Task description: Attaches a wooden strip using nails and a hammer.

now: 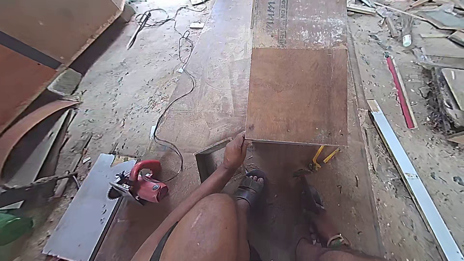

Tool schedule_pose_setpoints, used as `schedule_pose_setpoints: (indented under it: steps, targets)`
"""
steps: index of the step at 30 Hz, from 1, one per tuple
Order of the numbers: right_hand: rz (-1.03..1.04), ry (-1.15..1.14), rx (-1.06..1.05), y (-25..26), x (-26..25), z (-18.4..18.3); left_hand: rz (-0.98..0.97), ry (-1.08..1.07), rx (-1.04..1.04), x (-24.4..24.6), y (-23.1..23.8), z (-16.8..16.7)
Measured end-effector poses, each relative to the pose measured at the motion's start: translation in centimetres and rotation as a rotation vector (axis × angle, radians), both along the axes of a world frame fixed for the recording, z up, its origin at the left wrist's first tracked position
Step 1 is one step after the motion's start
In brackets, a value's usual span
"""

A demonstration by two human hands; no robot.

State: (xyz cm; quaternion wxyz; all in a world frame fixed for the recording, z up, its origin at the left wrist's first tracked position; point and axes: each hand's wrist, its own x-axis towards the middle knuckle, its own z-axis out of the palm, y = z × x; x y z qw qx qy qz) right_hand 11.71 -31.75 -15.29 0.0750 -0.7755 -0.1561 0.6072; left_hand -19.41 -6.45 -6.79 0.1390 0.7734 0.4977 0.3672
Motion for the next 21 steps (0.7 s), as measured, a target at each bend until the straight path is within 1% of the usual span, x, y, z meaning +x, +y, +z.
schedule_pose_setpoints:
  steps: [6,7,10,11,13,15,16,17,18,19,20,21]
  targets:
    - [0.018,-0.034,0.005,-0.1,-0.3,0.1,-0.039,0.053,-0.014,-1.5,0.4,0.8]
    - [0.019,-0.048,0.010,-0.1,-0.5,0.4,-0.045,0.058,0.016,-1.5,0.5,1.2]
    - [0.048,-0.125,0.059,-0.9,-1.3,0.6,-0.070,0.138,0.210,-0.9,0.4,2.0]
    - [0.084,-0.162,0.082,-1.3,-1.6,0.6,-0.075,0.155,0.254,-0.8,0.4,1.9]
    - [0.224,-0.236,0.127,-1.7,-1.4,0.5,-0.079,0.163,0.311,-0.8,0.5,1.8]
    - [0.425,-0.317,0.172,-1.1,-0.7,1.9,-0.105,0.150,0.364,-0.7,0.8,1.9]
    - [0.542,-0.398,0.215,-0.5,-0.2,3.0,-0.125,0.155,0.384,-0.7,0.9,2.1]
    - [0.640,-0.522,0.326,0.1,0.4,3.7,-0.142,0.166,0.391,-0.7,0.9,2.1]
    - [0.736,-0.696,0.515,0.7,1.3,3.8,-0.152,0.171,0.397,-0.7,0.9,2.1]
    - [0.817,-0.900,0.751,1.7,2.5,3.6,-0.158,0.168,0.405,-0.7,1.0,2.0]
    - [0.876,-1.071,0.955,3.3,3.7,3.6,-0.159,0.164,0.416,-0.7,1.1,1.8]
    - [0.910,-1.182,1.109,5.3,4.8,3.9,-0.160,0.160,0.428,-0.7,1.2,1.5]
